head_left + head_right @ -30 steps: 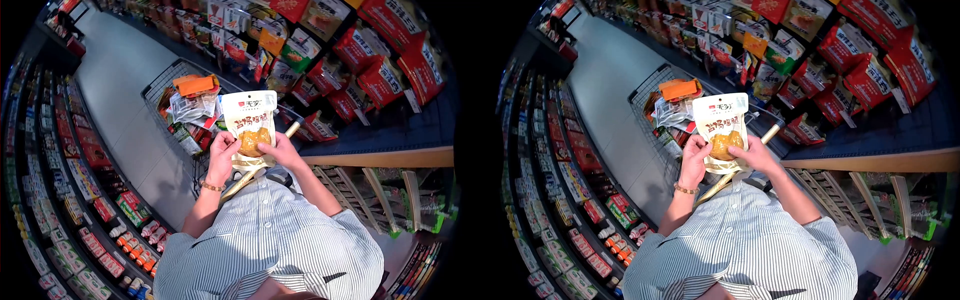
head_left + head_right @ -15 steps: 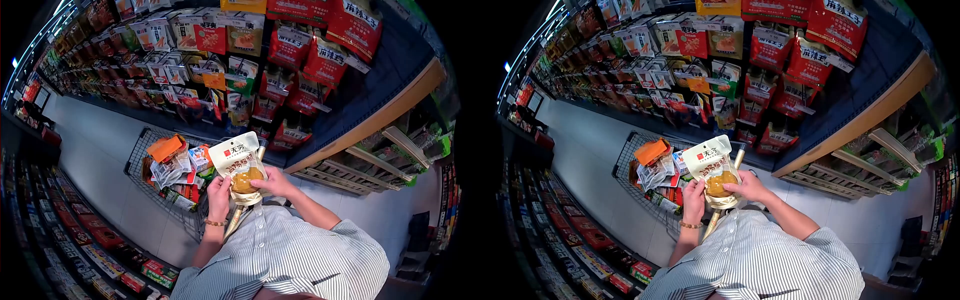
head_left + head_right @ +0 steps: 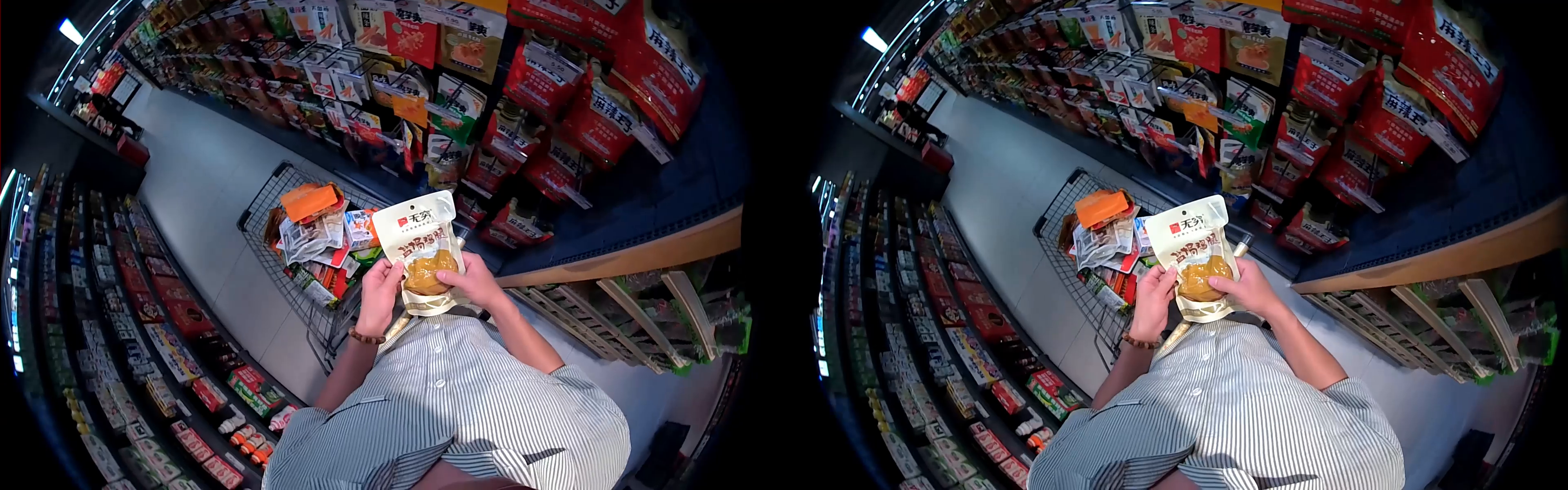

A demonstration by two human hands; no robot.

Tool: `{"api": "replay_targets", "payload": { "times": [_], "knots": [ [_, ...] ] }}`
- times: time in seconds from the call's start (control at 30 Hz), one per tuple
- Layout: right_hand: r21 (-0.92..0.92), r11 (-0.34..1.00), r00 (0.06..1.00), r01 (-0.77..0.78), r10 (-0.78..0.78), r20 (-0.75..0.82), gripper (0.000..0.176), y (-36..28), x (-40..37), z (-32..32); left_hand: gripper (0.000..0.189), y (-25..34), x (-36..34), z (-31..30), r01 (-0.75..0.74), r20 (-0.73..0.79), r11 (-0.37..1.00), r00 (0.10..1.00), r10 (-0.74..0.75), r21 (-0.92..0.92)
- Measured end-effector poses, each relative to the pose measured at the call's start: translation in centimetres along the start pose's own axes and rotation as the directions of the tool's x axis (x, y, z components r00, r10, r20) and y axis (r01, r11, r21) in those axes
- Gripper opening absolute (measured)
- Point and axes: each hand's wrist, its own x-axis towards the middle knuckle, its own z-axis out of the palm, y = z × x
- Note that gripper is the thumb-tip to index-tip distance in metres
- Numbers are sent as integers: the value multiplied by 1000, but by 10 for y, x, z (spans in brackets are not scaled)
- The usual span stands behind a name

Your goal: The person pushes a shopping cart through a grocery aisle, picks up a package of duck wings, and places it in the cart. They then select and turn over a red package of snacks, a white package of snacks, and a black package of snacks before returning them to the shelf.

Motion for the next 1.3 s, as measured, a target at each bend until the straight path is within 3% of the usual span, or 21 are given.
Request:
{"api": "replay_targets", "payload": {
  "times": [0.1,0.23,0.53,0.6,0.73,0.93,1.03,1.07,1.13,1.17,1.23,1.3],
  "knots": [
    [-19,1000,997,9,-8,70,35,-2,15,-8,19,9,-6,16,-19,-56,1000,998,19,8],
    [-10,999,990,41,-40,132,35,-3,29,-14,33,8,-14,23,-64,26,993,998,62,101],
    [51,999,942,-3,-14,335,40,5,46,-35,28,-12,-24,47,-113,-190,992,974,123,64],
    [19,1000,925,-4,-4,380,40,0,48,-36,22,-18,-29,42,-53,-242,976,965,104,209],
    [-95,994,882,48,3,472,42,-1,57,-40,17,-23,-34,49,-26,-383,969,916,121,245],
    [-68,997,891,20,13,454,40,-8,65,-37,29,-40,-51,25,-79,-447,973,878,170,216],
    [-84,994,919,66,-28,392,38,-2,78,-44,27,-64,-71,-9,61,-553,843,779,295,535],
    [-131,985,936,109,-57,346,38,-2,81,-45,27,-63,-80,-11,58,-555,846,778,295,530],
    [-142,983,948,119,-70,310,36,-4,88,-48,28,-61,-98,-14,303,-640,652,673,370,695],
    [-151,979,954,135,-87,287,35,1,93,-52,28,-70,-107,-25,302,-645,659,669,369,689],
    [-151,977,964,151,-112,240,32,9,101,-55,29,-88,-119,-44,379,-524,363,650,551,851],
    [-157,975,965,159,-120,231,31,14,106,-53,26,-97,-121,-49,406,-538,352,622,570,843]
  ]
}}
